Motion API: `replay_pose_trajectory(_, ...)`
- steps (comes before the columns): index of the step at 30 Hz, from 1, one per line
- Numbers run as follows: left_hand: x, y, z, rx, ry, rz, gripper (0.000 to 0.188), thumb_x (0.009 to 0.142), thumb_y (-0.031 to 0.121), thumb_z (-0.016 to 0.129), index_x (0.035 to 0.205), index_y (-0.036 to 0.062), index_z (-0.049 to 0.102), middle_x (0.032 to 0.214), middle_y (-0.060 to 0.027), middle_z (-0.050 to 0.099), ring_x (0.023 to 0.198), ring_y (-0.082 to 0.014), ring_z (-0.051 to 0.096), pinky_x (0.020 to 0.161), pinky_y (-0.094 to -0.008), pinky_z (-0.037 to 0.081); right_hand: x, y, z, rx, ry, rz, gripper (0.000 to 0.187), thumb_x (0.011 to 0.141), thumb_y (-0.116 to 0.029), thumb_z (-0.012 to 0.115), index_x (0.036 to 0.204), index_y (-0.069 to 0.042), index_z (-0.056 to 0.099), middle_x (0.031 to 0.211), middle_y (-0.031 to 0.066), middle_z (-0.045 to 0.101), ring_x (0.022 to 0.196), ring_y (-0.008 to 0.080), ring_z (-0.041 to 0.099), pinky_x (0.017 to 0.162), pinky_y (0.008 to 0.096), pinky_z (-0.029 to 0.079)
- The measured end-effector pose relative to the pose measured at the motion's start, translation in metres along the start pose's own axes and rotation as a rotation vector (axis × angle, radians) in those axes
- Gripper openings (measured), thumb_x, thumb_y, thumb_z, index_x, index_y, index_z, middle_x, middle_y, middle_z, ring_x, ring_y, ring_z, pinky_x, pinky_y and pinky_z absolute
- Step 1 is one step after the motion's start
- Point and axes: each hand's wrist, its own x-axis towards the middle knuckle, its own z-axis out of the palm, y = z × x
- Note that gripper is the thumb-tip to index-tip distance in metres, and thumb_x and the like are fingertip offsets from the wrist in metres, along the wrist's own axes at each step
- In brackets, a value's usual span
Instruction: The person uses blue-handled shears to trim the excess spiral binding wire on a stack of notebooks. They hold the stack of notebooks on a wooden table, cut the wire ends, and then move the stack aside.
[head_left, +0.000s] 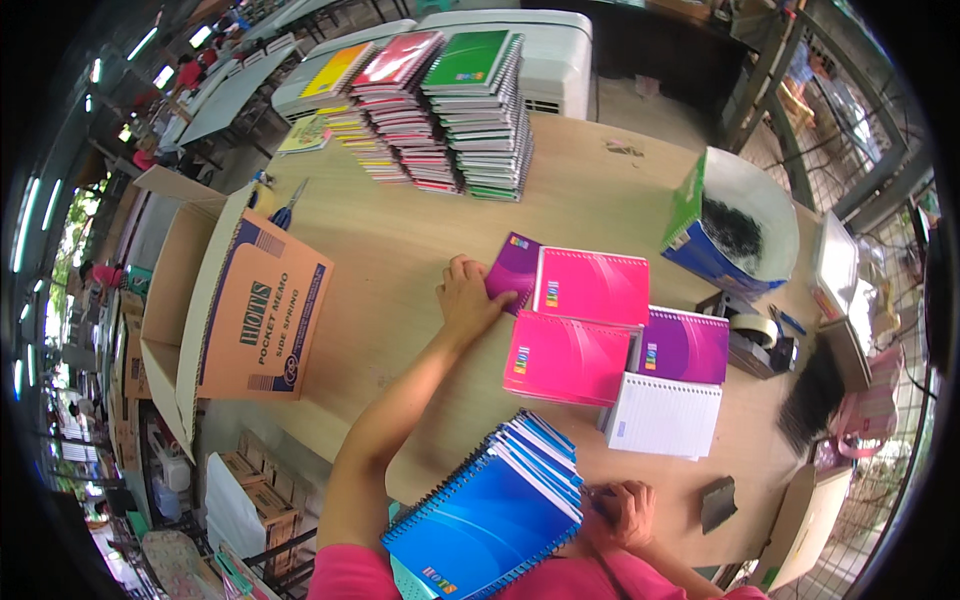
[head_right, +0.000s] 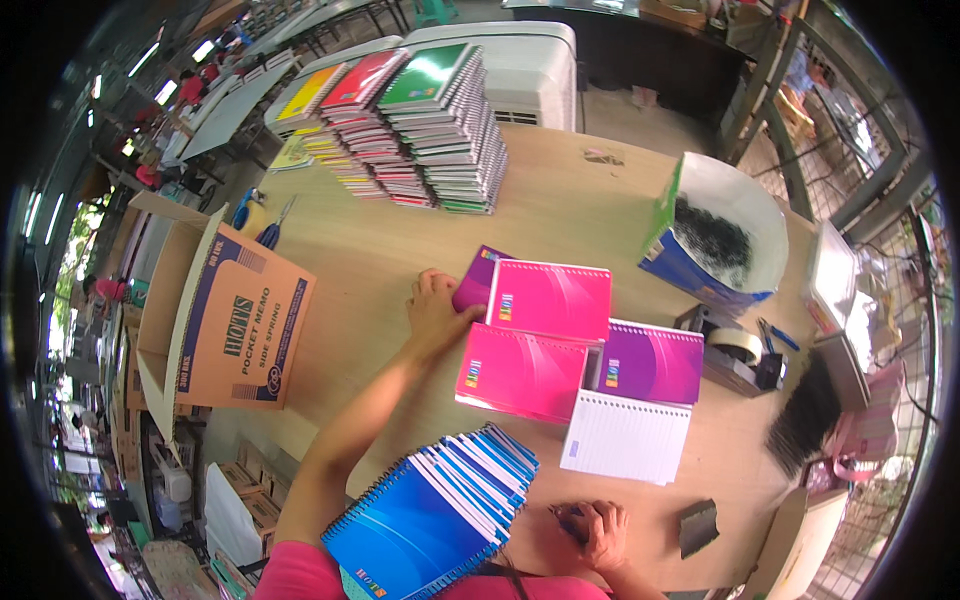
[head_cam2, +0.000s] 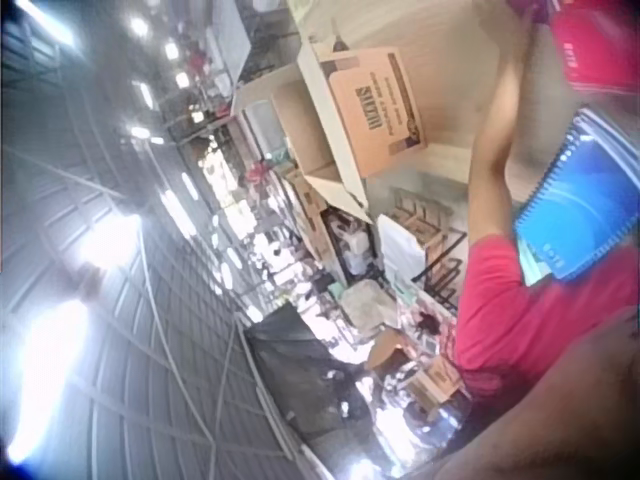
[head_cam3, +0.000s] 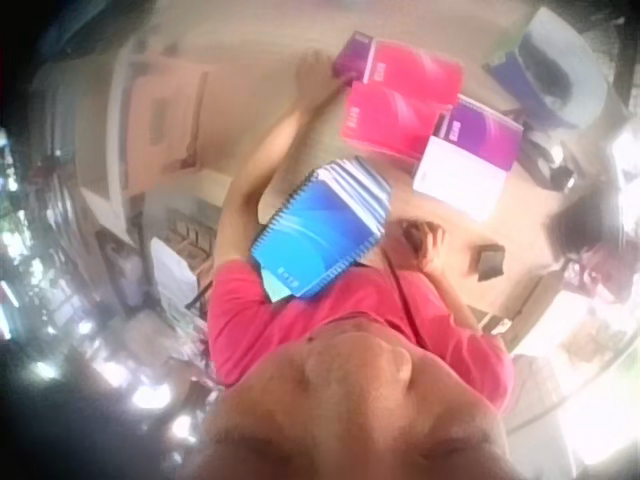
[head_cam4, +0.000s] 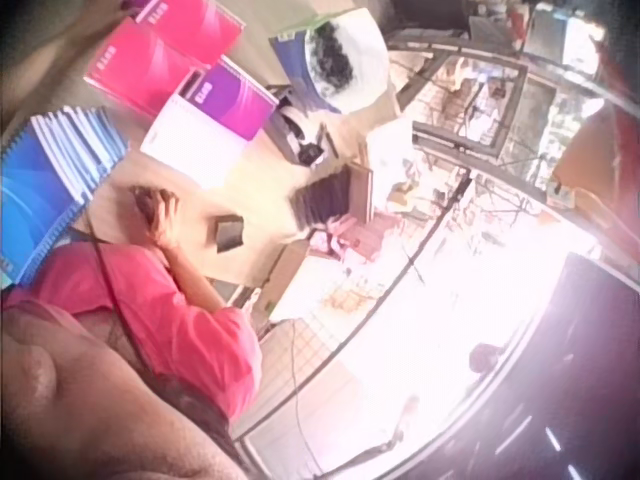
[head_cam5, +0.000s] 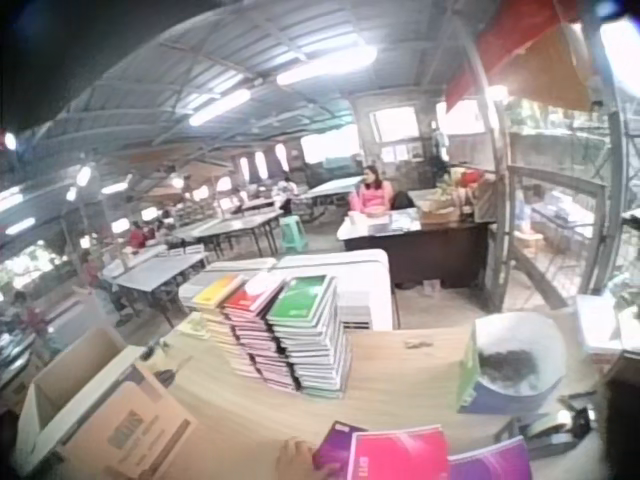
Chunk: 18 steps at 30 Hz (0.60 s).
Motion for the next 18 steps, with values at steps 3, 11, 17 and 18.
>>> replay_pose_trajectory(3, 0.029, -0.01, 0.015, -0.249, -0.157, -0.026, 0.058, 0.077, 0.03, 0.081, 0.121, 0.0062, 0.051, 0.119, -0.0155, 0.055, 0.11, -0.0341, 0.055, 0.093, -0.0424, 0.046, 0.003, 0.0, -0.004, -0.026, 0.001, -0.009, 0.059, 0.074, -0.034, 0.08, 0.123, -0.009, 0.057, 0.113, 0.0129, 0.056, 0.099, 0.0339, 0.054, 0.083, 0.0479, 0.042)
replay_pose_trajectory(11, 0.005, -0.084, -0.214, -0.513, 0.799, 0.431, 0.043, 0.092, 0.01, 0.066, 0.132, 0.0051, 0.052, 0.125, -0.0077, 0.054, 0.105, -0.0201, 0.06, 0.084, -0.0337, 0.053, 0.006, 0.001, -0.015, -0.003, 0.025, -0.067, 0.062, 0.071, -0.033, 0.08, 0.125, -0.011, 0.057, 0.113, 0.0109, 0.055, 0.099, 0.0332, 0.053, 0.082, 0.0461, 0.043)
replay_pose_trajectory(17, -0.207, 0.103, -0.316, -0.477, 0.708, 0.6, 0.039, 0.092, 0.005, 0.062, 0.13, -0.0015, 0.055, 0.128, -0.0108, 0.059, 0.116, -0.0193, 0.058, 0.102, -0.0338, 0.046, 0.002, 0.001, -0.022, 0.03, 0.025, -0.151, 0.063, 0.067, -0.031, 0.083, 0.122, -0.01, 0.059, 0.115, 0.012, 0.055, 0.106, 0.0345, 0.051, 0.089, 0.0481, 0.044)
replay_pose_trajectory(18, -0.236, 0.131, -0.311, -0.404, 0.655, 0.629, 0.038, 0.091, 0.004, 0.06, 0.128, -0.0019, 0.056, 0.128, -0.0104, 0.059, 0.117, -0.0184, 0.057, 0.103, -0.0329, 0.044, 0.004, -0.006, -0.029, 0.015, 0.021, -0.171, 0.064, 0.066, -0.029, 0.084, 0.122, -0.009, 0.059, 0.116, 0.0134, 0.054, 0.108, 0.0353, 0.051, 0.092, 0.049, 0.044)
